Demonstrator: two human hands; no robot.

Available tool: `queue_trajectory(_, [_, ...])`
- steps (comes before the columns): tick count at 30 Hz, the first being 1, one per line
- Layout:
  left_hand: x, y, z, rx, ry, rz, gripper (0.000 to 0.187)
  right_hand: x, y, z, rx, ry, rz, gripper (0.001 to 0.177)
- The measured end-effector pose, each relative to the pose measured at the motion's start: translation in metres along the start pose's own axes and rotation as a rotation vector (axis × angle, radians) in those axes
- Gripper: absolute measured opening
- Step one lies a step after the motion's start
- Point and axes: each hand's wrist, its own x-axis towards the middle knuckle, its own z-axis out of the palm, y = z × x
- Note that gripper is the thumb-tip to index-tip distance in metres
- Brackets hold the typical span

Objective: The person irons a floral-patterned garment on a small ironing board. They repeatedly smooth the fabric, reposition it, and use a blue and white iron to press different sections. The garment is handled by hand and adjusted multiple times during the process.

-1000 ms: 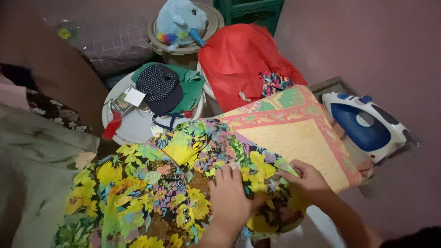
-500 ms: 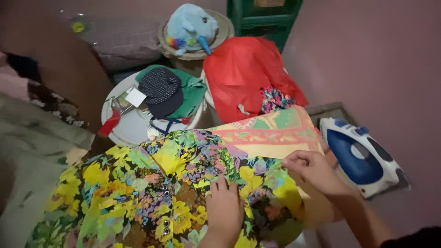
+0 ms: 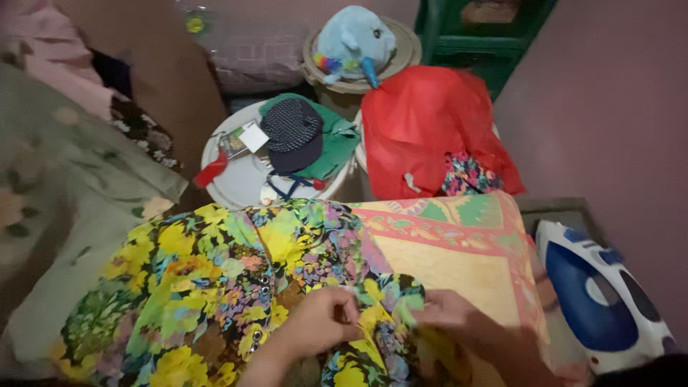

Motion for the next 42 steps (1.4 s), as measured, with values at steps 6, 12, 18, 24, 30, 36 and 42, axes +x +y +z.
queue_trajectory(6, [0.036,0.041,0.023,0.659,0.422,0.488,0.055,-0.009,-0.054,0.040,-0.025,0.116,-0.053,0.041])
queue_trajectory(12, [0.083,0.073,0.009,1.134,-0.132,-0.095,0.036,-0.022,-0.068,0.031,-0.026,0.175,-0.219,0.049])
queue_trajectory(18, [0.081,0.077,-0.030,0.889,-0.010,0.202,0.041,-0.041,-0.070,-0.015,-0.682,0.016,-0.062,0.059])
queue_trajectory(24, [0.093,0.065,-0.039,0.791,0.068,0.004,0.025,-0.059,-0.103,-0.083,-1.001,0.190,0.163,0.035])
queue_trajectory(30, [0.105,0.052,-0.062,0.688,0.231,0.194,0.033,-0.054,-0.121,-0.100,-0.656,0.342,0.016,0.032])
queue_trajectory(36, [0.090,0.038,-0.079,0.154,0.194,-0.071,0.031,-0.062,-0.114,-0.107,-0.593,0.366,-0.206,0.025])
queue_trajectory(42, [0.085,0.031,-0.048,0.791,0.190,-0.099,0.021,-0.052,-0.097,-0.103,-1.029,0.472,0.068,0.034])
